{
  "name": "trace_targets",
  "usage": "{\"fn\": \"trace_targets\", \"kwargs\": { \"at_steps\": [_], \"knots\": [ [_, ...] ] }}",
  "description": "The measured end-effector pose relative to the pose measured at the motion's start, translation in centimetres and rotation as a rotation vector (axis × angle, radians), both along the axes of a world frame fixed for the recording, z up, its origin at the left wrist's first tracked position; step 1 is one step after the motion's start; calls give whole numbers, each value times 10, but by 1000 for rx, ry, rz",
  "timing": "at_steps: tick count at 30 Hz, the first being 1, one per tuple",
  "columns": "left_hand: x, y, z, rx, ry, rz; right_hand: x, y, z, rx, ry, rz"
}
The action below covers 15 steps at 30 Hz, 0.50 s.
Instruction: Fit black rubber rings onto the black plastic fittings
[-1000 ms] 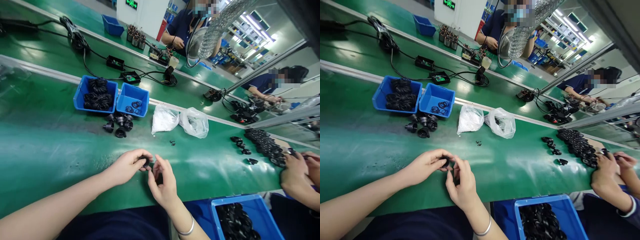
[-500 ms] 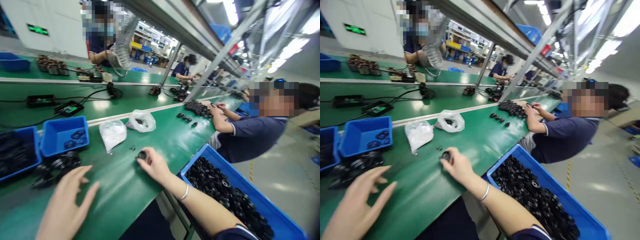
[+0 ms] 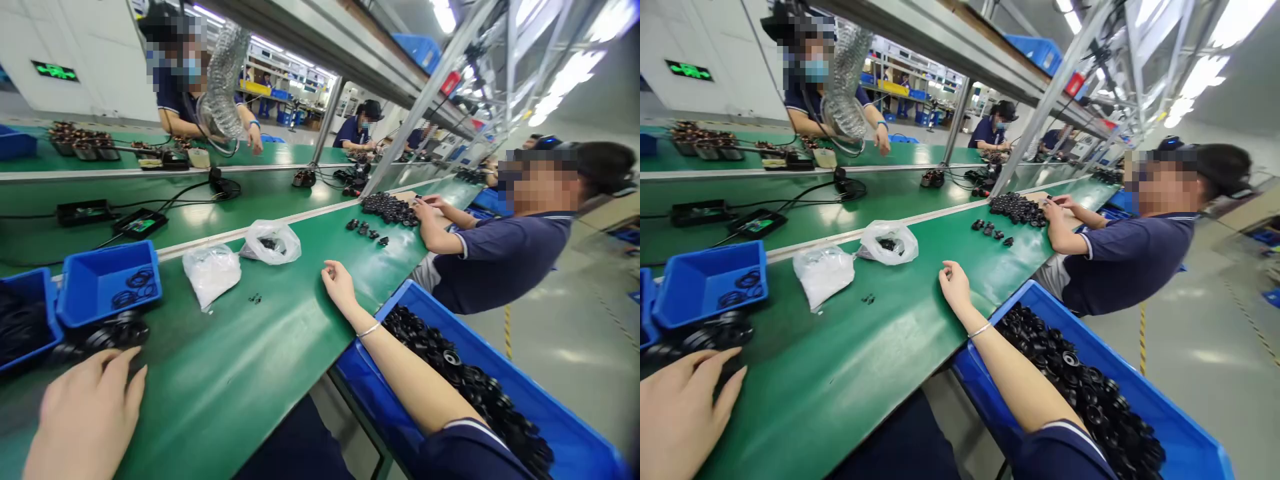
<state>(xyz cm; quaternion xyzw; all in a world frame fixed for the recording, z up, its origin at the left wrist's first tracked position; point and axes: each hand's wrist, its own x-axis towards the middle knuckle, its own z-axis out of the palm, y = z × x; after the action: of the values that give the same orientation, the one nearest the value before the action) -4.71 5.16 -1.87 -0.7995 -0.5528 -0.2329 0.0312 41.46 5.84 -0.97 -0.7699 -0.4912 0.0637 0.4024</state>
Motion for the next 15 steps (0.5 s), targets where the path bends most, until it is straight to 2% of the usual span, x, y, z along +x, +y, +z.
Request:
{"fn": "trace_targets", "kwargs": {
  "at_steps": [1,4,6,8,11,15],
  "knots": [
    [5,-4,8,6,87,-22,-14,-3,1,1,-7,83],
    [16,-12,21,11,133,-50,-62,-14,11,-13,-19,396],
    [20,-15,21,-23,89,-71,-97,-19,19,-33,-31,598],
    [21,-18,17,-87,-14,-105,-130,-19,24,-47,-53,736],
    [24,-23,15,-250,-202,-176,-171,-6,25,-58,-129,820],
    [27,-28,20,-378,-295,-209,-206,19,16,-82,-254,773]
  ]
}}
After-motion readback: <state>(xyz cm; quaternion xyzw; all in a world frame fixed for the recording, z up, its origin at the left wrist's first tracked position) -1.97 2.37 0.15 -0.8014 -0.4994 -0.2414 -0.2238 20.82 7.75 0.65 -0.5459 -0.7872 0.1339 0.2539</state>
